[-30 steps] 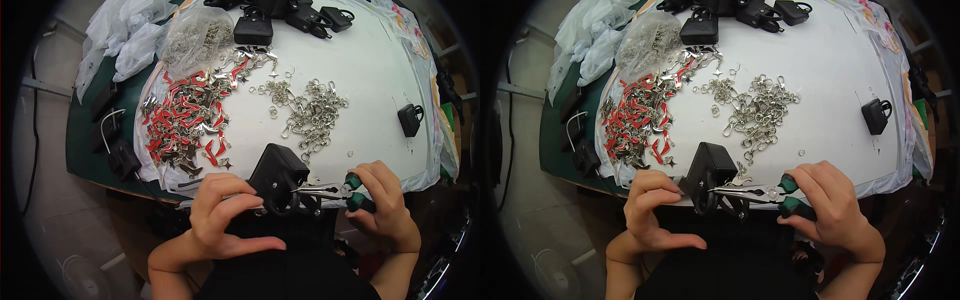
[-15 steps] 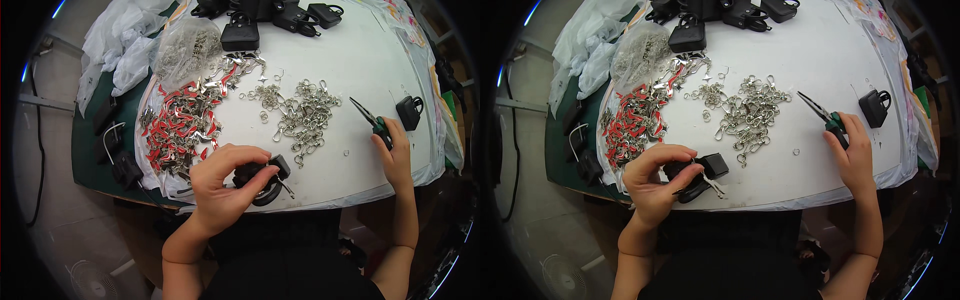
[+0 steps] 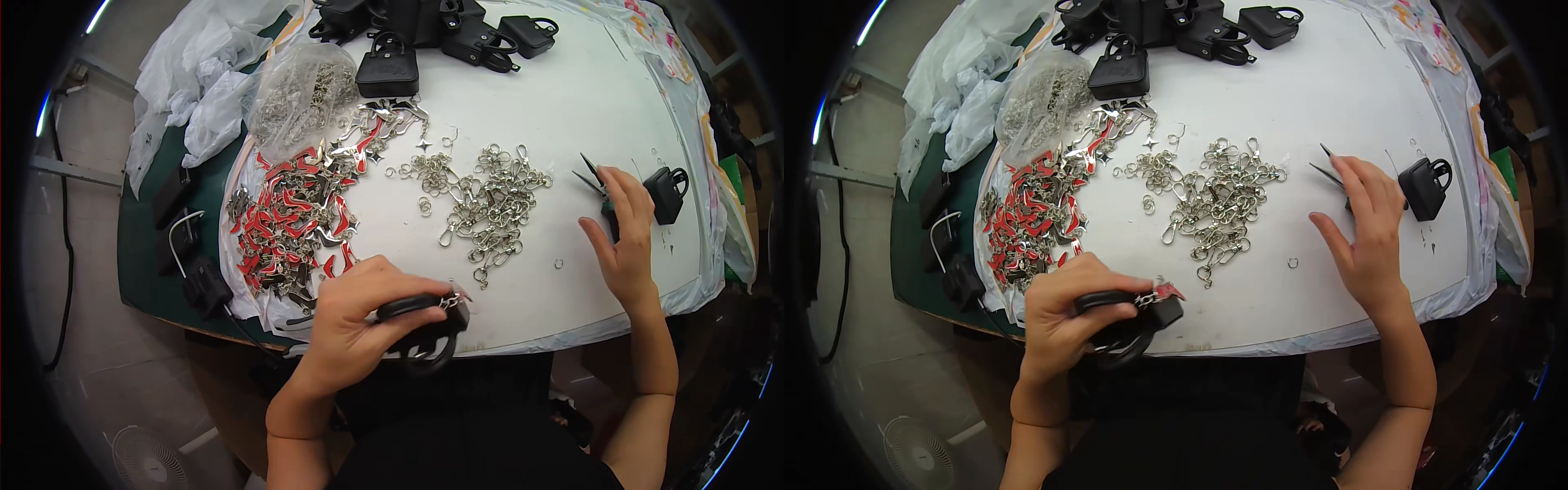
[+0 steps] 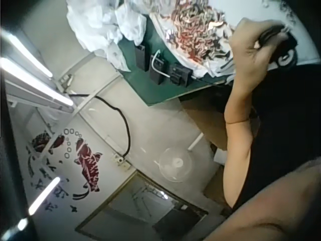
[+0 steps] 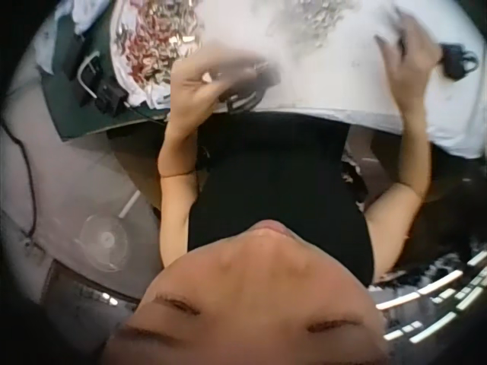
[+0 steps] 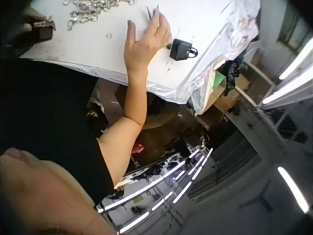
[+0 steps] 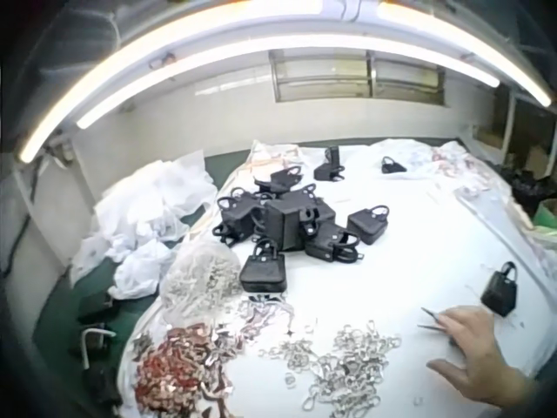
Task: The person attaches metal chains and rings to plastic tags using pliers and by hand, handling multiple items in a sequence on a work table.
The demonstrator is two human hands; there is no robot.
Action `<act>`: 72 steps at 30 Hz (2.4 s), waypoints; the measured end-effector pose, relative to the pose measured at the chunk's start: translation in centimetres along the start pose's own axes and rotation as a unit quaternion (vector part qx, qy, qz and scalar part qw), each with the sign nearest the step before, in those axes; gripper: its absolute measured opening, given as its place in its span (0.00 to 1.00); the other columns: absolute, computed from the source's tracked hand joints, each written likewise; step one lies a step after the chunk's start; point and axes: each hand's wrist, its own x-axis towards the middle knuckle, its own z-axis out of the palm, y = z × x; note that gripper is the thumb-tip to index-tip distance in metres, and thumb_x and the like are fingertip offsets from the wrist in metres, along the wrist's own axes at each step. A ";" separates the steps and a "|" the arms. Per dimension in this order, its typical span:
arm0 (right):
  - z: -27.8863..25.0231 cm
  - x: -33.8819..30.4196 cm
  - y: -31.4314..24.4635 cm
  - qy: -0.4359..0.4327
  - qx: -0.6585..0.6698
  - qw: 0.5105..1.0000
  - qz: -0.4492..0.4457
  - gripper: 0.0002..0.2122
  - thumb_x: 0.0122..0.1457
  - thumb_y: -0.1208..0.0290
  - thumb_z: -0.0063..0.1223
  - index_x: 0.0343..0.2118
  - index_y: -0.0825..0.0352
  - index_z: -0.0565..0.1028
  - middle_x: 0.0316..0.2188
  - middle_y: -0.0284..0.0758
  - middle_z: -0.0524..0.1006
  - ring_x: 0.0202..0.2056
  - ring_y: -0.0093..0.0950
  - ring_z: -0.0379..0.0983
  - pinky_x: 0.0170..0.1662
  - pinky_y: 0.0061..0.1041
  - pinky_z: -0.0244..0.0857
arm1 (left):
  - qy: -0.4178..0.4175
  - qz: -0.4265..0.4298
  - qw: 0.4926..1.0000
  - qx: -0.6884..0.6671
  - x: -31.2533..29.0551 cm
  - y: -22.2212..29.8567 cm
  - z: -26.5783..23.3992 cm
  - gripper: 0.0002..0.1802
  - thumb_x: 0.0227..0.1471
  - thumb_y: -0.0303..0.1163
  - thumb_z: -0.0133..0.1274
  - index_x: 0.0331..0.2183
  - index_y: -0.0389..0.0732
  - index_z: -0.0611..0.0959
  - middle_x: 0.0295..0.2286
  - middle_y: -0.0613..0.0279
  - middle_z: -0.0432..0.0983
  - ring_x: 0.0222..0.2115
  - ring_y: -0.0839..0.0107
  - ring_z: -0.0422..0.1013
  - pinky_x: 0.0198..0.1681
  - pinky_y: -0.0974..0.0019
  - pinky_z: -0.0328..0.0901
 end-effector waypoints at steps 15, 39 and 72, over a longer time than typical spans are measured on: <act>10.3 11.0 -9.4 -0.087 0.256 0.943 -0.193 0.03 0.53 0.71 0.61 0.30 0.61 0.81 0.32 0.28 0.78 0.40 0.30 0.70 0.45 0.30 0.62 | -0.086 -0.353 0.931 0.038 -27.7 -4.0 -19.7 0.21 0.31 0.36 0.74 0.32 0.37 0.89 0.33 0.56 0.84 0.33 0.66 0.76 0.38 0.65 0.67; 4.1 4.8 -4.3 -0.052 0.518 0.846 0.115 0.07 0.52 0.81 0.61 0.35 0.69 0.82 0.30 0.36 0.80 0.29 0.22 0.76 0.33 0.22 0.70 | 0.236 0.245 0.822 0.456 22.6 -6.0 -1.4 0.20 0.43 0.41 0.68 0.35 0.40 0.81 0.31 0.59 0.73 0.35 0.64 0.67 0.42 0.61 0.65; 3.1 4.5 -4.3 -0.037 0.588 0.789 0.175 0.05 0.57 0.79 0.59 0.35 0.71 0.77 0.32 0.31 0.79 0.35 0.19 0.76 0.43 0.20 0.69 | -0.215 0.075 0.925 0.303 15.0 -3.1 -0.6 0.06 0.47 0.28 0.60 0.30 0.38 0.82 0.32 0.58 0.77 0.37 0.61 0.71 0.42 0.62 0.65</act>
